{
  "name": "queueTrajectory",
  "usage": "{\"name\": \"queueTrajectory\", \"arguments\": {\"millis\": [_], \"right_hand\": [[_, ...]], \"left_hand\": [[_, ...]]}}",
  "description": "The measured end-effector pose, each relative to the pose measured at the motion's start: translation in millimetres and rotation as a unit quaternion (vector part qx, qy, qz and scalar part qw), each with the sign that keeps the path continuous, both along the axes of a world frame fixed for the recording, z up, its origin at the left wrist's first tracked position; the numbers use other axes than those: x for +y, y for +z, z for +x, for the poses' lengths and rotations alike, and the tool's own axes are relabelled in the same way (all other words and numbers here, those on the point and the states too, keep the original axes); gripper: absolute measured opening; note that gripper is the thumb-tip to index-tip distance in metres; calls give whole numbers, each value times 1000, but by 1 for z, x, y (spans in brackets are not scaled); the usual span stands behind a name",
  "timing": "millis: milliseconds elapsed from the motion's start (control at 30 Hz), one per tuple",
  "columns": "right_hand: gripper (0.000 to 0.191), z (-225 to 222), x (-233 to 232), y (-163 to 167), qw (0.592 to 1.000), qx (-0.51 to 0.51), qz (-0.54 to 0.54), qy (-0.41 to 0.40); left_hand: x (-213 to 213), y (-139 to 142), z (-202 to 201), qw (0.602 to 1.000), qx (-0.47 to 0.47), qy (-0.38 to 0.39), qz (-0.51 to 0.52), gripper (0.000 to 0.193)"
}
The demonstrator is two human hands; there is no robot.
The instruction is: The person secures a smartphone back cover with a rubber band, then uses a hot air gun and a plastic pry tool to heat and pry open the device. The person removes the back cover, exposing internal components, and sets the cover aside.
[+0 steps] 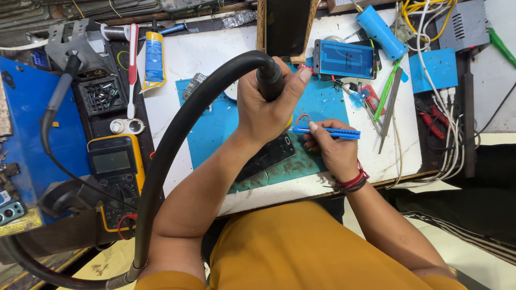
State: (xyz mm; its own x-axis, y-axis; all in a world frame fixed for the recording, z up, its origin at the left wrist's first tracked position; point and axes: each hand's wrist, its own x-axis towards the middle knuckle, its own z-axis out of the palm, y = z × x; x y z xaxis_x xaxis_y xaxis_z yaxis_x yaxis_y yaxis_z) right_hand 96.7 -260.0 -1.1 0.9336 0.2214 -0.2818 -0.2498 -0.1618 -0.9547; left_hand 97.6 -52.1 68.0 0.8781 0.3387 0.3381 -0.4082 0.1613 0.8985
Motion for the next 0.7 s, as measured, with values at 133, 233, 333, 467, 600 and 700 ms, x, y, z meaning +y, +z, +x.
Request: {"name": "queueTrajectory", "arguments": {"millis": [133,233,333,467,600,700], "right_hand": [[20,-5,-3,-3,999,-36,33,-23],[20,-7,-5,-5,998,-38,39,-27],[20,-8,-5,-6,998,-43,46,-27],[20,-8,-6,-7,997,-45,57,-33],[21,-9,-7,-6,997,-49,49,-32],[21,-9,-7,-7,997,-56,48,-28]], "left_hand": [[-1,1,-1,1000,-2,-6,-10,34],[-3,2,-2,1000,1,-6,-12,34],[-5,2,-2,1000,1,-3,-9,33],[-7,3,-3,1000,13,-8,-14,31],[-9,3,-5,1000,14,-12,-7,30],[-7,2,-4,1000,11,-6,-15,30]]}}
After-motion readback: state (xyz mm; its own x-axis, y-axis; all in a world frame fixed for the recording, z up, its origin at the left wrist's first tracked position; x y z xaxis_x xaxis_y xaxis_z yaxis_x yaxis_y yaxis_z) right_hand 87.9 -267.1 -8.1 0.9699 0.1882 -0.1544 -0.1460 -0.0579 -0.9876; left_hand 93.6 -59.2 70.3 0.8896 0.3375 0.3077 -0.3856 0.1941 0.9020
